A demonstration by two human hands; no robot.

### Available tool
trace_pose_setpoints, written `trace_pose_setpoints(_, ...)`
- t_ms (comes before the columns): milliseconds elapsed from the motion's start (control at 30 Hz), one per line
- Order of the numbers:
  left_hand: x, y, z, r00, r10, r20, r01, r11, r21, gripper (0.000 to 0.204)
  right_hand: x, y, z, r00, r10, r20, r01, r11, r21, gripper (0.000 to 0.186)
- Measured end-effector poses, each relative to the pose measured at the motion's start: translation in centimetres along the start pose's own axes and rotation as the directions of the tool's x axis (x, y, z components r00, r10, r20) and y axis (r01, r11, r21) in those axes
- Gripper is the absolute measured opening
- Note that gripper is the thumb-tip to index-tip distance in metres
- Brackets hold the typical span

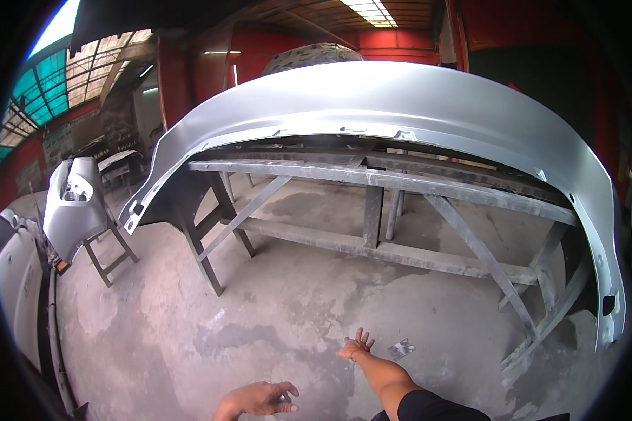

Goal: The person touches a car bumper on a stand by hand. The person then cleans and sands small car parts using sandpaper, a toothbrush, and water from a bucket.

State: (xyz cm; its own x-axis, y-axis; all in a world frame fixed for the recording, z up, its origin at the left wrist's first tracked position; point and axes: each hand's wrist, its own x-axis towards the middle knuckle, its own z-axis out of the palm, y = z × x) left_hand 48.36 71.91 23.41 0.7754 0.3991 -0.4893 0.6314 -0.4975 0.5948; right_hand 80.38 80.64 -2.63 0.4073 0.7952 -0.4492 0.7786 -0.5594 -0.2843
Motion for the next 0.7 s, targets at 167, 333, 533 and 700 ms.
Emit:
trace_pose_setpoints(167,0.1,0.2,-0.3,0.999,-0.028,0.039,0.028,1.000,-0.008,0.055,0.5,0.3,0.2,1.000,0.008,0.012,-0.008,1.000,0.005,0.081)
trace_pose_setpoints(333,0.1,0.0,-0.3,0.998,-0.038,0.053,0.040,0.999,-0.024,0.056,0.2,0.3,-0.1,1.000,0.020,0.007,-0.020,0.999,0.029,0.076)
trace_pose_setpoints(533,-0.1,0.1,-0.2,0.997,-0.052,0.054,0.053,0.998,-0.021,0.055,0.7,0.2,0.5,0.999,0.016,0.040,-0.018,0.998,0.062,0.073)
trace_pose_setpoints(700,0.2,0.7,-0.4,0.998,-0.039,0.057,0.040,0.999,-0.016,0.055,5.1,2.5,2.4,0.980,-0.066,0.187,0.038,0.988,0.153,0.064)
